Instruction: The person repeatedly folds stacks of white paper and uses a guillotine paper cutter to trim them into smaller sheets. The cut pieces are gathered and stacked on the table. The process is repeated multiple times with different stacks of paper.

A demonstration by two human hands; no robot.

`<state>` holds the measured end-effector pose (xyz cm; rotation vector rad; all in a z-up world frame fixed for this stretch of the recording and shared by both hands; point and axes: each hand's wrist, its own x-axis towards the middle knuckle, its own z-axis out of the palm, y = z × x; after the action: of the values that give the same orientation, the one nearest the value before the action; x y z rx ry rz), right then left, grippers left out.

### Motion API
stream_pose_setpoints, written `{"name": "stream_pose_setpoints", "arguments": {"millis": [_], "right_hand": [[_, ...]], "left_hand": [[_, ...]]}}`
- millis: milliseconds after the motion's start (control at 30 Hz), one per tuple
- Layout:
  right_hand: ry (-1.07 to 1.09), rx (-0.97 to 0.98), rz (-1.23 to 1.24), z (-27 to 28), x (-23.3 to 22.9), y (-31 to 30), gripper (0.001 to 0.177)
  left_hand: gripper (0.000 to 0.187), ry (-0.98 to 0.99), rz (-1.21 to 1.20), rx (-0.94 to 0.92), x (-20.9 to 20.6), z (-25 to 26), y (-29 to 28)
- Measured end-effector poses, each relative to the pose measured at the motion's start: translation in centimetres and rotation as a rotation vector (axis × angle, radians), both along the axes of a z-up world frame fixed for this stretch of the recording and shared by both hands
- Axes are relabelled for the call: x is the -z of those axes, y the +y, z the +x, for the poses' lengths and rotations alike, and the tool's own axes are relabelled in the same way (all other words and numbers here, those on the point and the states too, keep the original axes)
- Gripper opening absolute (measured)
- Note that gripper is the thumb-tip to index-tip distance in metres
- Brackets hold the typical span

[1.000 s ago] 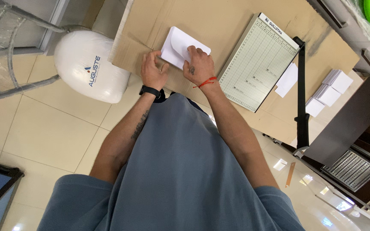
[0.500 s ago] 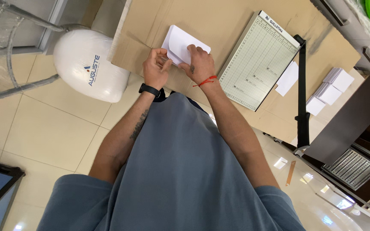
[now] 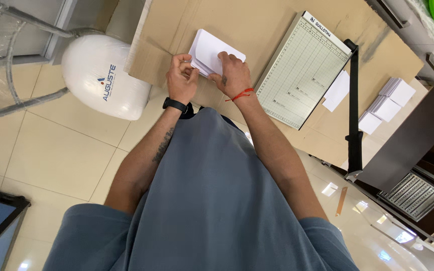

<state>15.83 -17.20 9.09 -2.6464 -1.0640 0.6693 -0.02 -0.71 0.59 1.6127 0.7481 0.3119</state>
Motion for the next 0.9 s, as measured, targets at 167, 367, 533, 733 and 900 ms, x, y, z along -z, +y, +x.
{"name": "stream_pose_setpoints", "arguments": {"millis": [167, 367, 533, 733, 900], "right_hand": [[-0.017, 0.003, -0.017, 0.1, 0.1, 0.1, 0.070], [-0.011, 0.000, 0.023, 0.0, 0.1, -0.1, 0.067], [-0.023, -0.011, 0.018, 0.1, 0.8, -0.4, 0.068], [-0.001, -0.010, -0.013, 0.0, -0.3, 0.1, 0.066], [0.026, -0.019, -0.002, -0.5, -1.5, -0.1, 0.080]], "left_hand": [[0.049, 0.030, 0.054, -0.028, -2.0, -0.1, 0.1], [0.051, 0.133, 0.267, -0.036, -1.2, 0.0, -0.3], [0.041, 0.110, 0.298, -0.005, -1.1, 0.1, -0.2], [0.035, 0.107, -0.129, 0.021, -1.7, 1.0, 2.0], [0.047, 0.191, -0.153, 0.100, -0.3, 2.3, 3.3]]}}
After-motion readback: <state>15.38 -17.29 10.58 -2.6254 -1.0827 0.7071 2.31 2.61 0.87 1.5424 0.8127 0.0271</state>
